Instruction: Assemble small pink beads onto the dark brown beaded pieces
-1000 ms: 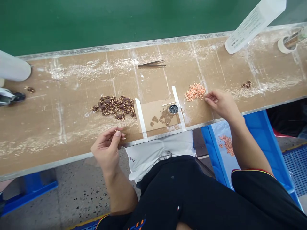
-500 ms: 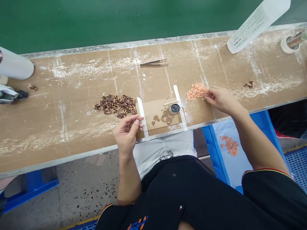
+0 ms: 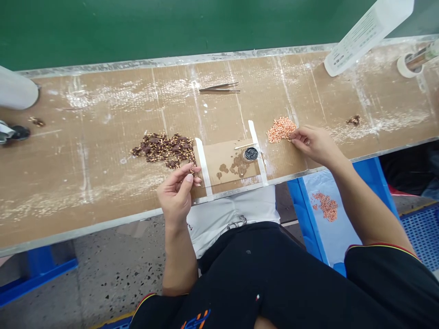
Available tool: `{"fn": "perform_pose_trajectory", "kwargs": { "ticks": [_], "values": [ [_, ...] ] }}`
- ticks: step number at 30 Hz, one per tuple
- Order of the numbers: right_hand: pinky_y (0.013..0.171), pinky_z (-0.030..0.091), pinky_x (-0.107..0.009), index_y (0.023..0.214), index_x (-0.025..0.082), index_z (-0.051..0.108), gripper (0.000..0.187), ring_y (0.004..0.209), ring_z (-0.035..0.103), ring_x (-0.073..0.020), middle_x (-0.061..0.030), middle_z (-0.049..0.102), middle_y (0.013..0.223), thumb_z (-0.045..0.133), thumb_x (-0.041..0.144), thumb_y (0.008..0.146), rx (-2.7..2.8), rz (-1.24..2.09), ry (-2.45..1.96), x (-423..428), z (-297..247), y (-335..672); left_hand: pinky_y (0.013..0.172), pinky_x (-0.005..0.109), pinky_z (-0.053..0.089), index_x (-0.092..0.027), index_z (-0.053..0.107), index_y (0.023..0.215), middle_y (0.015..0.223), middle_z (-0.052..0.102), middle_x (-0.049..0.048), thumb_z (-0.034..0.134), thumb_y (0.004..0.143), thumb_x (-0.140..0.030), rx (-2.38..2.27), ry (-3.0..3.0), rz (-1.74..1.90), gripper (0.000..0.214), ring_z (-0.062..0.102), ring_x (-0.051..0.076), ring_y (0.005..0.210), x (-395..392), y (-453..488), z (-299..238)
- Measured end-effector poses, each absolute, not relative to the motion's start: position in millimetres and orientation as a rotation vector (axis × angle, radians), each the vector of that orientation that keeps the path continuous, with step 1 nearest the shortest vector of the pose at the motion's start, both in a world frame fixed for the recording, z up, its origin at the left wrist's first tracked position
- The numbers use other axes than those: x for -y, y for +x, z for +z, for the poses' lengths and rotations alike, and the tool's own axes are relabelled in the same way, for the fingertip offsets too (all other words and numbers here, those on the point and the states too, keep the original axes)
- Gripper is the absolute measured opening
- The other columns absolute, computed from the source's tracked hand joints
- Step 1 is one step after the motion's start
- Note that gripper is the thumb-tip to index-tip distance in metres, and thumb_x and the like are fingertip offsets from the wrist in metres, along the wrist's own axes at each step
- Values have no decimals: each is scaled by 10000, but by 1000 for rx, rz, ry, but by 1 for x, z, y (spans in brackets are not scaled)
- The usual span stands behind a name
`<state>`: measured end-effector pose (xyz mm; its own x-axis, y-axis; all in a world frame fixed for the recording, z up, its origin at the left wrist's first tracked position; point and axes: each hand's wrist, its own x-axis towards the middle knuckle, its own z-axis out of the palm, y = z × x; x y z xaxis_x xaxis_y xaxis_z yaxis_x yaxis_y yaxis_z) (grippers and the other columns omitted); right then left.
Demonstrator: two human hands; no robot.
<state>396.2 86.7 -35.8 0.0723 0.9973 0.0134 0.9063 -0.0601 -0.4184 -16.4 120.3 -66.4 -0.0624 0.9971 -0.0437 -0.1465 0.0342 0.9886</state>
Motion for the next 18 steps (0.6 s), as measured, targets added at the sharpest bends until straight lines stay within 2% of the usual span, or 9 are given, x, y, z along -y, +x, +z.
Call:
{"fn": "perform_pose_trajectory", "kwargs": {
  "ticks": [6, 10, 14, 18],
  "values": [
    [695, 456, -386, 915, 251, 719, 118, 762, 645, -275, -104, 714, 904, 602, 239, 903, 2067, 261, -2108, -90, -33, 396, 562, 235, 589, -227, 875, 982, 858, 849, 51, 952, 766, -446, -1150, 1025, 1311, 317, 677, 105, 592, -119, -16, -64],
    [781, 517, -406, 927, 261, 720, 148, 822, 675, -275, -109, 734, 973, 573, 253, 943, 2060, 348, -2022, -83, -31, 399, 565, 233, 595, -240, 891, 973, 849, 856, 51, 963, 763, -448, -1123, 1005, 1333, 305, 678, 105, 588, -119, -16, -64],
    [760, 547, -407, 910, 260, 677, 59, 749, 654, -254, -78, 713, 874, 629, 292, 919, 1897, 376, -2020, -75, -33, 394, 600, 221, 620, -263, 904, 1019, 899, 873, 59, 963, 786, -423, -1080, 987, 1342, 289, 709, 101, 621, -120, -16, -64],
    [750, 560, -411, 867, 266, 621, 75, 738, 651, -254, -80, 713, 856, 642, 323, 910, 1837, 290, -2038, -71, -37, 383, 632, 227, 645, -266, 907, 1060, 974, 889, 71, 953, 799, -416, -1092, 972, 1344, 304, 735, 106, 647, -120, -15, -64]
  ]
}}
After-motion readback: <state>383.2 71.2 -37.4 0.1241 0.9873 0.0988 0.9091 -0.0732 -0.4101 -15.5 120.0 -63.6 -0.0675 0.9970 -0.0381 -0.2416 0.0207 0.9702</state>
